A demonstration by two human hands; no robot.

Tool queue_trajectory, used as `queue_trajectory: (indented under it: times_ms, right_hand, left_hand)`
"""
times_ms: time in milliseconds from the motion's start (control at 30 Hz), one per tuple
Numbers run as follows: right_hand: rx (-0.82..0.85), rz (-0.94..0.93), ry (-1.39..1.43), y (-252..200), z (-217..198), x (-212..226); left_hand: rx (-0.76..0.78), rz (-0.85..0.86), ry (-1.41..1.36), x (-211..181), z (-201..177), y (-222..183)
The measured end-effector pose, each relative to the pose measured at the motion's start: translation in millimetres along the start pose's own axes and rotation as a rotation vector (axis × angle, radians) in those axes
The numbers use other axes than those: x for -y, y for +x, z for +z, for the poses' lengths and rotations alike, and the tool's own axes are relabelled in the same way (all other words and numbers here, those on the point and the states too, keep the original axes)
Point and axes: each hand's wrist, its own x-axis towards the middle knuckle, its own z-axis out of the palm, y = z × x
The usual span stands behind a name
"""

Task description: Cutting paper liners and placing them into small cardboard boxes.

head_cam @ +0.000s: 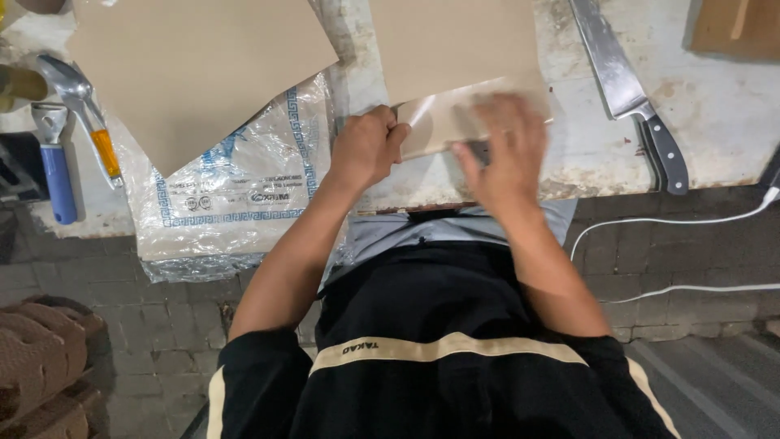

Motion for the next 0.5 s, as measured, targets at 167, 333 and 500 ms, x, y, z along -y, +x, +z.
queue_trajectory:
  times_ms: [167,333,500]
  right_hand:
    - [-0.135,0.189,0.31,-6.8,-22.9,-36.2]
    - [-0.135,0.264,0.39,-21.0,-20.4,-56.7]
    - [-0.169,0.252,0.498,-13.5,-16.7,-59.1]
  left_hand:
    - [-0.028,-0.039,0.015,-8.9,-3.9,-3.2]
    - [-0.022,-0.074,0.034,-23.4,-12.6,-6.8]
    - [-0.021,-0.085,0.035,-17.3,-10.3,-5.0]
